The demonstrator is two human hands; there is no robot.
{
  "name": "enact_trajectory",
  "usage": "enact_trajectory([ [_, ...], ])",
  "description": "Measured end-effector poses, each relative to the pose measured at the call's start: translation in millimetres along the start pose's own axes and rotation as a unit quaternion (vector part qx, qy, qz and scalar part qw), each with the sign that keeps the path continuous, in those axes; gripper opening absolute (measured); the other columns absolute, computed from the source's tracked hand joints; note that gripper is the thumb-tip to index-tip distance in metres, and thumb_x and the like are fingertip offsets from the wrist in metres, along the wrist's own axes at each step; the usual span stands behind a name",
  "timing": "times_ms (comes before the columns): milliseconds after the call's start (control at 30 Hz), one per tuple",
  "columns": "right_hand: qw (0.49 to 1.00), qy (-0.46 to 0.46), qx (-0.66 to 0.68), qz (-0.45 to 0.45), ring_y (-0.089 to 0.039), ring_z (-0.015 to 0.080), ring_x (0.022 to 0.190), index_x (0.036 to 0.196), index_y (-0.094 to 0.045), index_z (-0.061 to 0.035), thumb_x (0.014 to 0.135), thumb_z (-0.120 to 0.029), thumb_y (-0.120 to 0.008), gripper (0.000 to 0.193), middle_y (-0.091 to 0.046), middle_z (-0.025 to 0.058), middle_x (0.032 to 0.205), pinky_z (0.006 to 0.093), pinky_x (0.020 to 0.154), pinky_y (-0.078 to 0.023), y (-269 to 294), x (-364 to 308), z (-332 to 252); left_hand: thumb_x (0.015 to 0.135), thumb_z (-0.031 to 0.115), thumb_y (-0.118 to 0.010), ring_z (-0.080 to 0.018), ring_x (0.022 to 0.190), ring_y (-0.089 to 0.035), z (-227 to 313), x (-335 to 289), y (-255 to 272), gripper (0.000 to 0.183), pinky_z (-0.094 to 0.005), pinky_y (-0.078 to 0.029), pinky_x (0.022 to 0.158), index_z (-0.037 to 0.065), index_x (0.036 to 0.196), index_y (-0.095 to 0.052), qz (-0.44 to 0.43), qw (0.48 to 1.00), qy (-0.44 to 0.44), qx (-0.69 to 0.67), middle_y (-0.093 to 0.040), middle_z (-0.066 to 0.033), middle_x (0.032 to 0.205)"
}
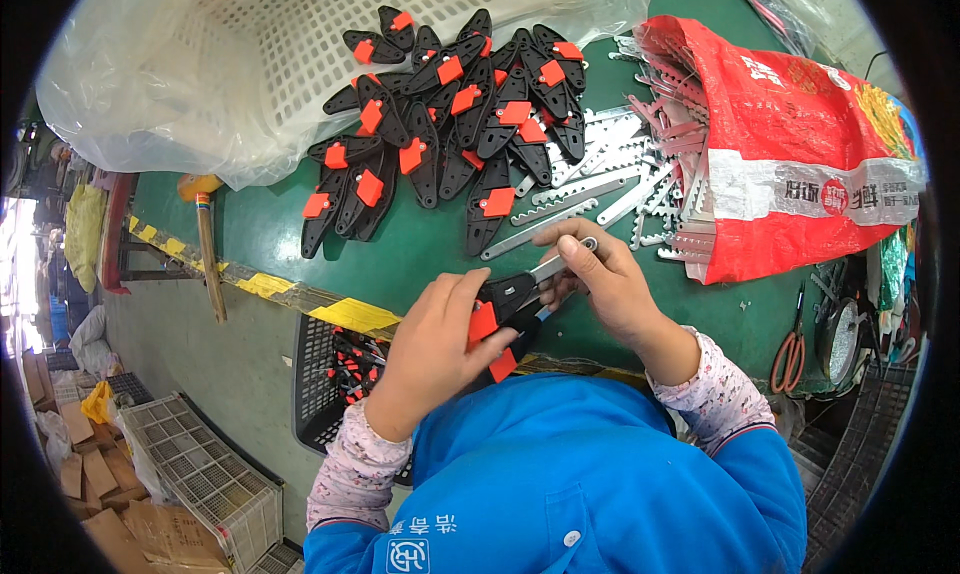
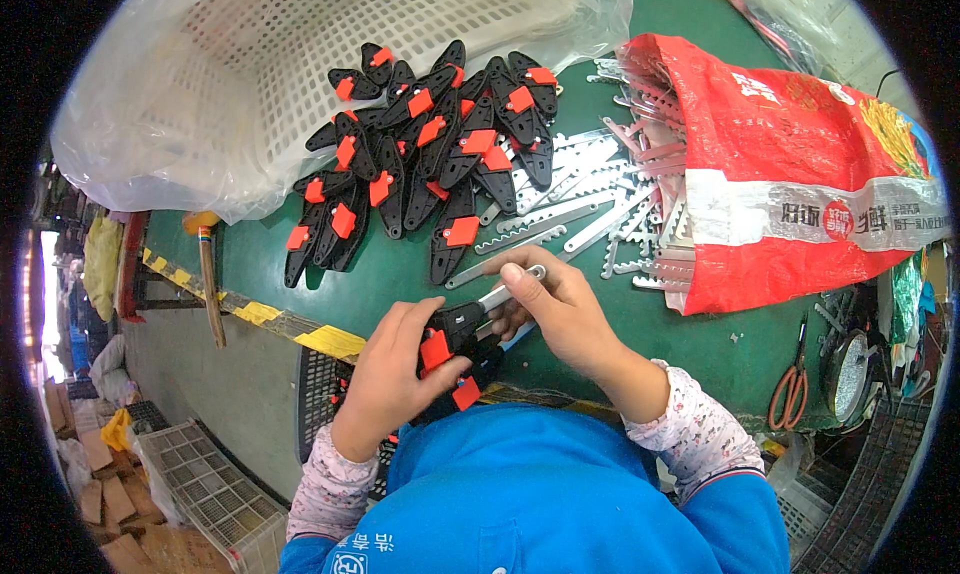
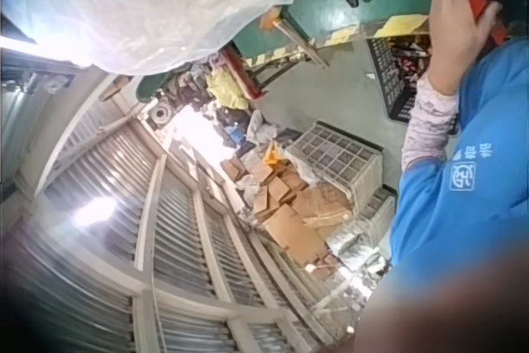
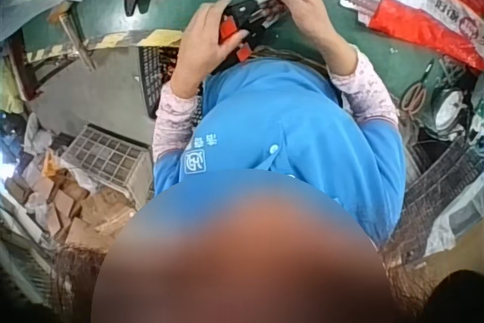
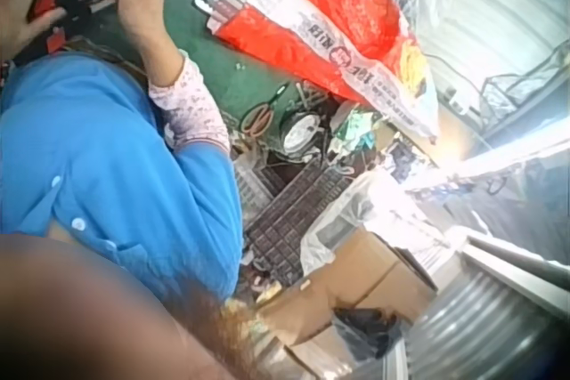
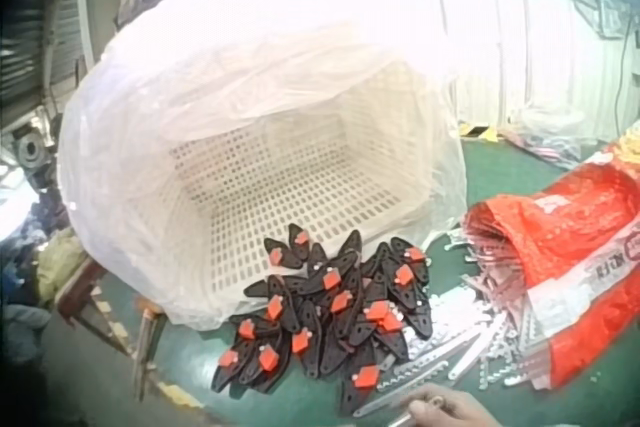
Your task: The person repeatedly picks up black plastic clips with red inserts and metal blades, inserts the blades into the clips, and places the assembled units into a white basket. The person continues this assembly cycle throughout the clip.
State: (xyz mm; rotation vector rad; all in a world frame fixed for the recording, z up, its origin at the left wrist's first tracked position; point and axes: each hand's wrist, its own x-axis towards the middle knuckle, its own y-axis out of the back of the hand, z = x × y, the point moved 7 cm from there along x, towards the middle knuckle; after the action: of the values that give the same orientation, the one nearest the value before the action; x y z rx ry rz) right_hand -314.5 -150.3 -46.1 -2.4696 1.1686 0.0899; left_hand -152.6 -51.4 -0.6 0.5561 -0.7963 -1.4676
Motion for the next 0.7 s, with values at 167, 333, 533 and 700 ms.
enact_trajectory([
  [167, 0.878, 0.206, -0.43, 0.036, -0.072, 0.0244, 0.083, 0.113, -0.068, -0.0019, 0.1, -0.027, -0.074, 0.029, -0.072, 0.0105, 0.097, 0.0364, 0.072, -0.057, -0.4, 6.2, -24.6, 0.074, 0.027, -0.091, -0.0385, 0.106, -0.058, 12.7, -0.2, -25.5, 0.07, -0.0453, -0.049, 0.09, -0.002, 0.13, -0.058, 0.003, 0.994, 0.015, 0.107, -0.059, -0.0194, 0.118],
  [333, 0.704, 0.355, -0.615, 0.002, -0.066, 0.0246, 0.096, 0.114, -0.071, -0.0074, 0.085, -0.014, -0.077, 0.031, -0.068, 0.0089, 0.113, 0.0382, 0.078, -0.056, -20.3, 32.4, -37.9, 0.07, 0.018, -0.087, -0.0394, 0.105, -0.058, -15.0, -26.2, -4.6, 0.058, -0.0482, -0.049, 0.091, 0.0, 0.117, -0.059, -0.093, 0.976, 0.086, 0.175, -0.058, -0.0187, 0.11],
  [533, 0.545, 0.428, -0.713, -0.104, -0.061, 0.019, 0.102, 0.117, -0.071, -0.0112, 0.086, -0.017, -0.066, 0.033, -0.064, 0.0053, 0.131, 0.0316, 0.083, -0.049, -69.3, 57.6, -18.6, 0.068, 0.016, -0.09, -0.039, 0.118, -0.054, -39.6, -70.5, 64.4, 0.066, -0.0485, -0.046, 0.1, 0.0, 0.124, -0.059, -0.093, 0.938, 0.181, 0.281, -0.056, -0.0178, 0.127],
  [700, 0.568, 0.436, -0.681, -0.155, -0.06, 0.021, 0.097, 0.097, -0.067, -0.0108, 0.083, -0.017, -0.066, 0.015, -0.061, 0.0024, 0.102, 0.0347, 0.082, -0.049, -94.1, 58.6, -23.8, 0.076, 0.011, -0.088, -0.0429, 0.126, -0.051, -31.8, -58.6, 57.2, 0.076, -0.05, -0.043, 0.108, -0.002, 0.142, -0.052, 0.036, 0.979, 0.102, 0.175, -0.053, -0.0221, 0.139],
])
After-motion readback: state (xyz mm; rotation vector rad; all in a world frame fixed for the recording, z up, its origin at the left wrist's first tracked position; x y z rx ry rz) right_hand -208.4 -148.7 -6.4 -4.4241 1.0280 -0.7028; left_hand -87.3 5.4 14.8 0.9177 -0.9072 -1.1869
